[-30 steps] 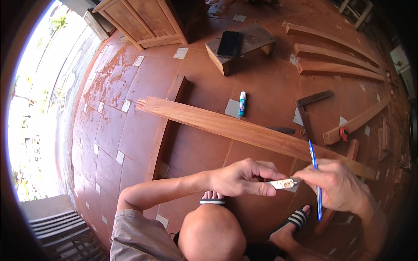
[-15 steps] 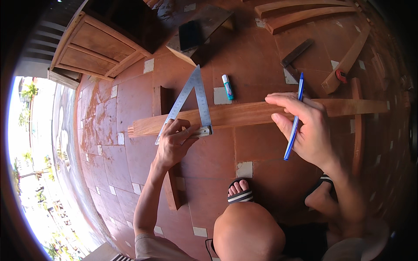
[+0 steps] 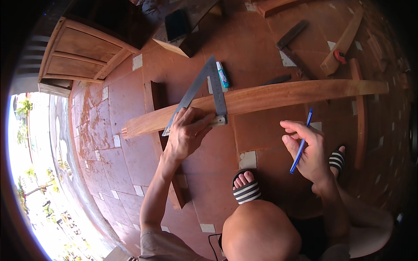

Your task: The person sits on the floor and uses a try square and a blue pen to mark measurements and lines on several wooden planks. They repeatedly position the square, draw lines, and reposition the wood to mark different sections.

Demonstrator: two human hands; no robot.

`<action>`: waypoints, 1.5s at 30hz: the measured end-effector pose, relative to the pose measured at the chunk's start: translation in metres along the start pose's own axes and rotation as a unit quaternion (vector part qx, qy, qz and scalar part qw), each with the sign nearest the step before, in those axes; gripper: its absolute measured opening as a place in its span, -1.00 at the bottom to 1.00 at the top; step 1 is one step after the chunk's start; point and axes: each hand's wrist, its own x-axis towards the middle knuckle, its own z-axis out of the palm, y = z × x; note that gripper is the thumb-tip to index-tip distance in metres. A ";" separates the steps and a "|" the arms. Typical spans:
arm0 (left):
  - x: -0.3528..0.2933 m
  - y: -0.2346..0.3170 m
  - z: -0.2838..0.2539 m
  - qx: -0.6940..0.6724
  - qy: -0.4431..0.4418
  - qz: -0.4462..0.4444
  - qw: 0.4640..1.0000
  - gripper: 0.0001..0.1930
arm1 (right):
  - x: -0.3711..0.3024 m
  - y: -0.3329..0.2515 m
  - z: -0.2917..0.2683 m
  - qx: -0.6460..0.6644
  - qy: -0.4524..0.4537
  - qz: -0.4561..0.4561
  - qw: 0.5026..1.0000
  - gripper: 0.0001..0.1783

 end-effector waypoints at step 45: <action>0.003 0.002 -0.002 0.004 0.012 0.029 0.999 -0.58 | 0.050 -0.027 0.103 0.005 -0.061 0.073 0.995 -0.84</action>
